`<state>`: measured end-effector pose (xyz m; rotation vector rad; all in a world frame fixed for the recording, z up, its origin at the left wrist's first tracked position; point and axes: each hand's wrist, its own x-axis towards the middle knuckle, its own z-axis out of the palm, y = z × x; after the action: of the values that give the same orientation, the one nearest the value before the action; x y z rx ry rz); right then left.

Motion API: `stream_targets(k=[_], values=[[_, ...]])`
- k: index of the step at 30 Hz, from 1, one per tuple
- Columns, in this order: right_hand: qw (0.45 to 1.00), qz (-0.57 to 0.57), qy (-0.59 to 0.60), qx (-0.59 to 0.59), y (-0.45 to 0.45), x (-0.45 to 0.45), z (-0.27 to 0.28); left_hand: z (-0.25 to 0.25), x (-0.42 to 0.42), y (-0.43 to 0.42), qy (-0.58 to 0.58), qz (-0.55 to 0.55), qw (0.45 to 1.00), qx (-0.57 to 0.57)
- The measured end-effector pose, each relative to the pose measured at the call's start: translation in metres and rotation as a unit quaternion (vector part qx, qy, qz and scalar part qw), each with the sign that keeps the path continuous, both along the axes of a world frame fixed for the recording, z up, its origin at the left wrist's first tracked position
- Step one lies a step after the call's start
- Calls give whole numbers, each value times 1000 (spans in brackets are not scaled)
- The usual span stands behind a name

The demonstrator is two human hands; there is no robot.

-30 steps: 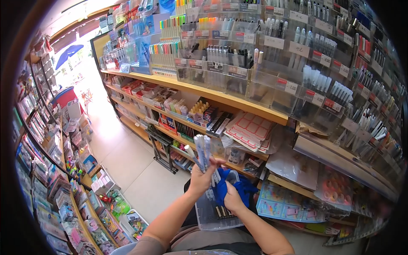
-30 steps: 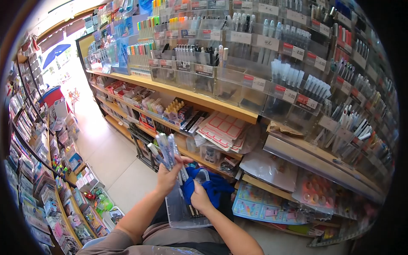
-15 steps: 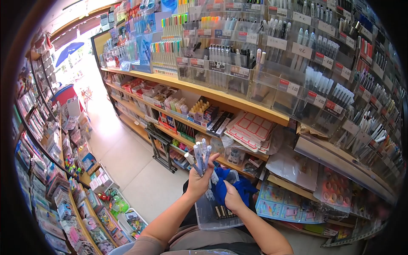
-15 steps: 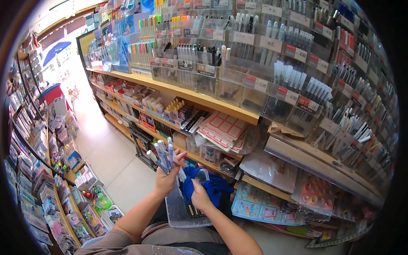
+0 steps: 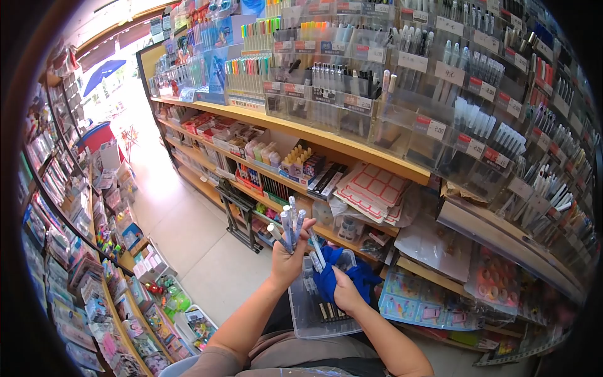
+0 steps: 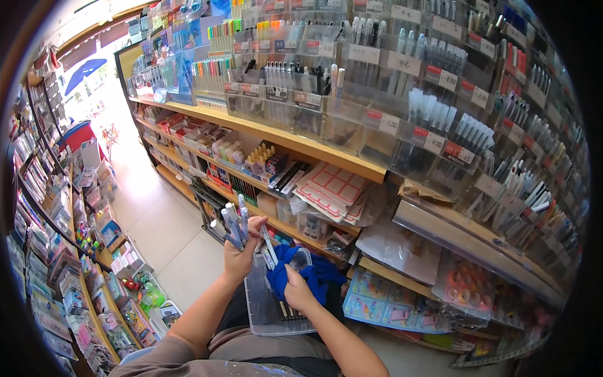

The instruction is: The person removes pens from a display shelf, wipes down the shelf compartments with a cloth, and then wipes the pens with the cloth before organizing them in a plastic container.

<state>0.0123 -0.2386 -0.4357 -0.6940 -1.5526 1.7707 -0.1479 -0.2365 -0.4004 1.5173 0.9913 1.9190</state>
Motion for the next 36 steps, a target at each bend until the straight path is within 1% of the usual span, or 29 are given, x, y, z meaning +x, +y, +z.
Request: stream_targets(k=[3, 5, 7, 8, 9, 10, 11, 14, 16, 17, 20, 21, 24, 25, 27, 28, 30, 32, 33, 34, 36], values=[[1000, -12, -7, 15, 6, 0, -18, -1, 4, -6, -18, -25, 999, -21], [1000, -18, -1, 2, 3, 1, -13, -2, 8, -10, -16, -36, 999, -26], [999, -30, -17, 4, 2, -1, -13, 0, 13, -17, -21, -79, 996, -37], [1000, -27, -2, 9, 2, 0, -11, 0, 15, -20, -24, -100, 994, -43], [999, -38, -3, -10, 0, 2, -7, -2, 18, -22, -23, -113, 991, -60], [998, -48, -4, -27, -3, 1, 1, -2, 18, -24, -53, -109, 990, -66], [997, -41, 9, -71, -2, 1, 1, -1, 18, -25, -83, -104, 989, -70], [993, -56, 27, -101, -1, 3, 7, -4, 10, -26, -142, -74, 981, -113], [992, -65, 47, -94, 0, 1, 6, -6, 3, -25, -171, -48, 973, -149], [992, -65, 49, -91, -1, 0, 10, -8, 6, -26, -177, -56, 966, -178], [993, -41, 57, -93, -1, -1, 15, -13, 17, -30, -110, -72, 952, -277], [993, -31, 59, -94, -1, -1, 16, -11, 25, -30, -107, -38, 953, -282], [999, -34, 14, -24, 0, 1, 5, 1, 29, -25, -78, -27, 951, -300], [999, -40, 15, 3, 0, 1, 4, 1, 26, -23, -48, -42, 955, -291], [997, -49, 17, 57, -1, -2, 3, 8, 25, -22, -60, -57, 944, -320], [997, -39, 16, 62, 0, -2, 4, 12, 24, -21, -66, -65, 938, -334], [997, -20, 15, 70, 1, -2, 7, 16, 21, -20, -86, -57, 941, -322], [993, -21, -16, 119, 2, -2, 0, 15, 13, -18, -97, -32, 951, -291], [989, -22, -32, 143, 2, -2, -4, 13, 6, -15, -122, -30, 953, -277], [989, -11, -37, 142, 3, -2, -8, 12, -1, -12, -147, -27, 954, -262], [989, 15, -45, 141, 6, -2, -13, 13, -14, -8, -154, 15, 961, -230]])
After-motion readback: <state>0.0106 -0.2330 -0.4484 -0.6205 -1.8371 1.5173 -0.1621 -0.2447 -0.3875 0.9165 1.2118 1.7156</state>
